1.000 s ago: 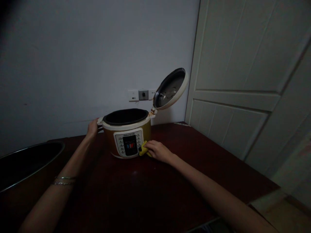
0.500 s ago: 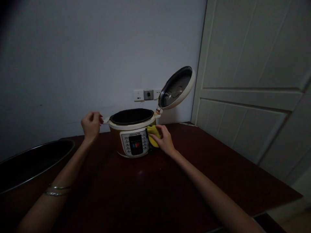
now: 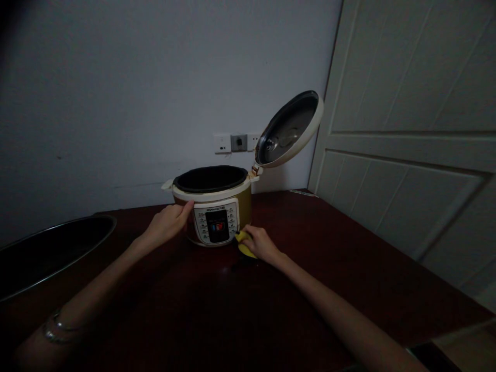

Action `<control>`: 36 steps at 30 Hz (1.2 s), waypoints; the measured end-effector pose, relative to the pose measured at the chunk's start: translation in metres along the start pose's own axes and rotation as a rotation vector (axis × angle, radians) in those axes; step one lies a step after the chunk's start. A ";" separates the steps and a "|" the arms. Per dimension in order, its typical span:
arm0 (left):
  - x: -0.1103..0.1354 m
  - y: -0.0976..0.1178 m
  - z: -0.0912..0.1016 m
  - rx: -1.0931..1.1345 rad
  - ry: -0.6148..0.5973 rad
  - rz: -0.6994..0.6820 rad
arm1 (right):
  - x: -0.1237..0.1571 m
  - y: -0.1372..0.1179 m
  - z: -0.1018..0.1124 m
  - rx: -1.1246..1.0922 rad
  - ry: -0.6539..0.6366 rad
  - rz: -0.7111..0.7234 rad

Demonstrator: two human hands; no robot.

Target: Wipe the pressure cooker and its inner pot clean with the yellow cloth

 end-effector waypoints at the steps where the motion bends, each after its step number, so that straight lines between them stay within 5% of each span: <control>1: 0.002 0.003 0.004 -0.057 0.000 0.008 | 0.000 -0.001 0.002 0.015 -0.073 0.007; 5: 0.021 0.019 0.017 -0.163 0.071 -0.159 | -0.003 -0.021 0.010 -0.003 -0.250 -0.004; 8: 0.044 0.032 0.010 -0.005 -0.136 -0.421 | -0.005 -0.051 0.011 -0.091 -0.390 0.006; 11: 0.066 0.039 -0.009 0.126 -0.381 -0.540 | -0.007 -0.079 0.005 -0.288 -0.472 0.033; 16: 0.079 0.028 -0.031 0.250 -0.418 -0.416 | -0.010 -0.089 -0.004 -0.605 -0.353 -0.022; 22: 0.076 0.003 -0.028 0.331 -0.601 -0.183 | -0.006 -0.085 -0.011 -0.712 -0.318 -0.035; 25: 0.067 -0.009 0.000 0.194 -0.396 -0.095 | 0.000 -0.074 -0.001 -0.740 -0.271 -0.050; 30: 0.046 -0.015 0.067 -0.202 0.354 -0.151 | 0.012 -0.032 0.027 -0.597 -0.012 -0.092; 33: 0.040 -0.012 0.065 -0.277 0.445 -0.256 | 0.020 -0.007 0.030 -0.554 0.110 -0.158; 36: 0.042 -0.011 0.029 -0.355 0.399 -0.487 | 0.027 0.012 0.020 -0.588 0.174 -0.234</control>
Point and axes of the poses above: each hand's wrist, its own x-axis away from the middle knuckle, its own z-axis out of the back of the hand, y = z × x, the point moved 2 cm from there along -x, towards the middle knuckle, and after that the axes turned 9 degrees about -y, right-handed, at the moved point
